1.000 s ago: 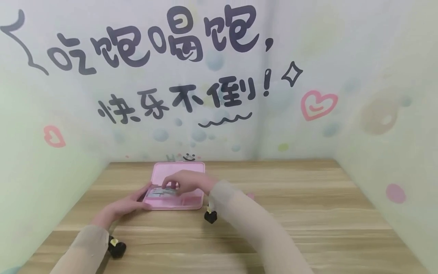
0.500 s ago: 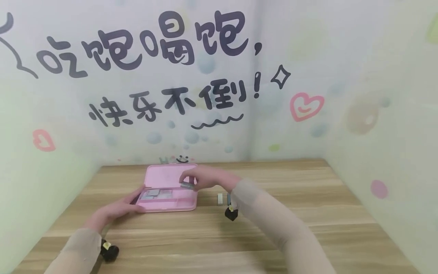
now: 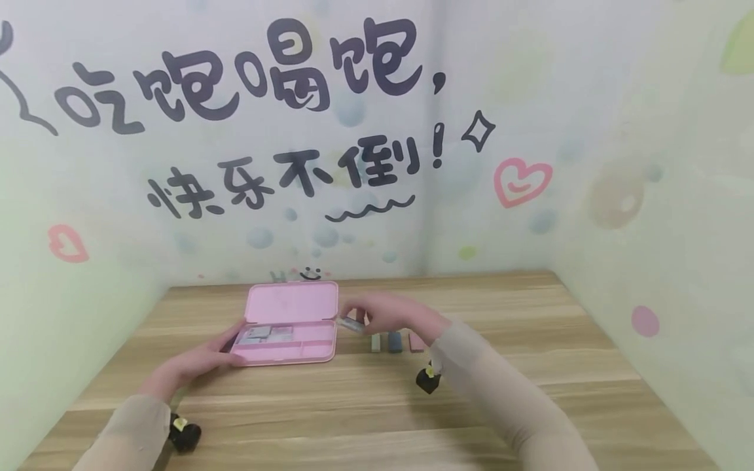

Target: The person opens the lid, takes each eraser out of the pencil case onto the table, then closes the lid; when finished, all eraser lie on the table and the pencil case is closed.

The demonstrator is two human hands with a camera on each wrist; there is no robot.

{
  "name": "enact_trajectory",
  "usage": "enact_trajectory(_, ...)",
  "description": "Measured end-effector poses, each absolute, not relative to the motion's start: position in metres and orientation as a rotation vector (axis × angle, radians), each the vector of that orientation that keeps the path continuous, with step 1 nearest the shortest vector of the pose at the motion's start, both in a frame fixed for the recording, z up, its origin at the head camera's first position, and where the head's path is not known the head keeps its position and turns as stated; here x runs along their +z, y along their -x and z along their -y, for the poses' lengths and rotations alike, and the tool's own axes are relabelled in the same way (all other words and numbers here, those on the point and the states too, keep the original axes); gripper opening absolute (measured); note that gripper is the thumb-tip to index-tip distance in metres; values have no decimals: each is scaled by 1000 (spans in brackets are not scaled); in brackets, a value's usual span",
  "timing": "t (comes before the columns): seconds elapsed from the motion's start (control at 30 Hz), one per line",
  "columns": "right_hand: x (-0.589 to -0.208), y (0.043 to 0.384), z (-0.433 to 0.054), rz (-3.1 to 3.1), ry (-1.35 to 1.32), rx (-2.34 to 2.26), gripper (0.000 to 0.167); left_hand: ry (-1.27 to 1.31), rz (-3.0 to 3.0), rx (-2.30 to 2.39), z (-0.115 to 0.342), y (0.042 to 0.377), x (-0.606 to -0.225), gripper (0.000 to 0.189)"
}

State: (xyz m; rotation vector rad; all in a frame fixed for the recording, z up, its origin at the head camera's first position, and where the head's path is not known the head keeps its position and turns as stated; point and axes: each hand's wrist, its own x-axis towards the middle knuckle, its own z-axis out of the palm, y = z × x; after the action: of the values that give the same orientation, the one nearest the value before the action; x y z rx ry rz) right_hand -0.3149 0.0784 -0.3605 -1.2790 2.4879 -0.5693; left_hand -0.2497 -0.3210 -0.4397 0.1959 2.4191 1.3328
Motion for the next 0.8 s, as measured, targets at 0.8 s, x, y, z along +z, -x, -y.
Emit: enact_trajectory(0.8, -394, 319, -182, -2696, 955, -867, 37, -188, -2426, 1292, 316, 247, -435, 102)
